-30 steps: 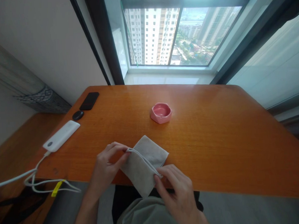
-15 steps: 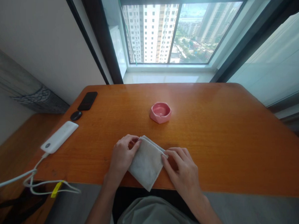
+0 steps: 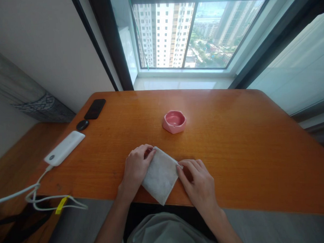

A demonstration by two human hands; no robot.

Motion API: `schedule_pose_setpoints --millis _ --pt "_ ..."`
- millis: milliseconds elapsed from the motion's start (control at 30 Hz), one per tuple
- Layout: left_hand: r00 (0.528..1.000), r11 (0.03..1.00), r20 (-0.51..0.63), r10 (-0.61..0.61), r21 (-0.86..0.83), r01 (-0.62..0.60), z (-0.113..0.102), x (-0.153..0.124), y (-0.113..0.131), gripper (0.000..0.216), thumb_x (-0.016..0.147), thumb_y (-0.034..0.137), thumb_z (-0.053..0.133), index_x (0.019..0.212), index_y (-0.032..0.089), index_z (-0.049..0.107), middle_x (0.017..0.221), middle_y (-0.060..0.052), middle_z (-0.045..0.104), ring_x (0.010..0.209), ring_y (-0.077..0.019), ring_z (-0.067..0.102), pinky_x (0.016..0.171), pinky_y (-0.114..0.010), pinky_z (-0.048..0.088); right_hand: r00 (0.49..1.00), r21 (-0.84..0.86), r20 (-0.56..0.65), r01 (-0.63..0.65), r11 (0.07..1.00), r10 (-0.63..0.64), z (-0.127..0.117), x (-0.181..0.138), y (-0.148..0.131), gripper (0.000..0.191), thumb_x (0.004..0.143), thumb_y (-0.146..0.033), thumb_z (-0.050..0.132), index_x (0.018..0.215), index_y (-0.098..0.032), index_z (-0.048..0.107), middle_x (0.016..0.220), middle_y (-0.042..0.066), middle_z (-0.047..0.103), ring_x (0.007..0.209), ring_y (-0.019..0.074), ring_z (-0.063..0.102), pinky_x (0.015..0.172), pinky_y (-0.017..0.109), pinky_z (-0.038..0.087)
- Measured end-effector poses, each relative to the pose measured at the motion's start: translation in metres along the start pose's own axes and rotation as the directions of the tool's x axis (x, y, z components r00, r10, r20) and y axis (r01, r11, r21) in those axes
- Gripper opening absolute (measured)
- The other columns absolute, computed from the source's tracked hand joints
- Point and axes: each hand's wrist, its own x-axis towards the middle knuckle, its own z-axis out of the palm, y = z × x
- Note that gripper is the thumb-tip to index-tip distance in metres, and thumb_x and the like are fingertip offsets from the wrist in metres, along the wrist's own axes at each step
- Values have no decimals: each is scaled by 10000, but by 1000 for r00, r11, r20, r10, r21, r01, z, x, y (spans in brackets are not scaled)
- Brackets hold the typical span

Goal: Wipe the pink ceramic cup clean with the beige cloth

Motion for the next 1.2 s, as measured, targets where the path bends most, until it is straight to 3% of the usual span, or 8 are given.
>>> schedule_pose_setpoints --millis 333,567,800,933,1067,1200 --pt "993 990 -68 100 110 -93 8 0 2 159 1067 373 687 1075 234 765 1061 -52 814 952 -239 752 874 -348 560 999 -33 20 -25 999 26 3 -1 5 128 1121 -315 639 1075 -248 738 1048 9 804 967 226 644 825 349 477" --pt "915 922 -222 335 275 -271 9 -30 7 255 1136 322 565 1306 228 730 1288 -100 776 1231 -286 697 1082 -442 542 1000 -77 13 -13 997 14 0 -3 -1 133 1121 -280 622 1171 -240 739 1142 38 791 1039 245 631 893 375 506" --pt "882 823 -58 467 394 -410 21 -59 -4 445 1161 390 496 1537 187 618 1627 -127 637 1517 -308 594 1327 -541 456 999 -50 -12 52 997 -53 -1 -2 -13 192 1103 -218 607 1244 -227 737 1258 88 772 1168 265 663 1044 463 571" --pt "870 766 11 492 469 -440 25 -62 -5 553 1147 236 384 1681 119 468 1762 -149 488 1646 -284 472 1377 -521 407 989 -71 -2 149 986 -150 2 -7 -29 405 1095 -168 540 1477 -225 664 1472 122 730 1433 287 635 1195 527 557" --pt "850 696 115 514 524 -492 25 -59 -9 635 1090 153 375 1721 86 409 1820 -154 380 1717 -290 348 1398 -512 373 960 -183 156 261 948 -234 13 -17 -43 607 1104 -206 503 1703 -132 444 1709 160 566 1647 348 464 1340 659 406" --pt "832 651 155 533 552 -520 27 -55 -17 663 1079 131 387 1739 73 375 1846 -156 308 1735 -299 300 1410 -512 351 939 -281 287 273 920 -191 23 -25 -45 666 1131 -340 500 1723 -53 397 1801 191 412 1703 410 358 1365 702 335"
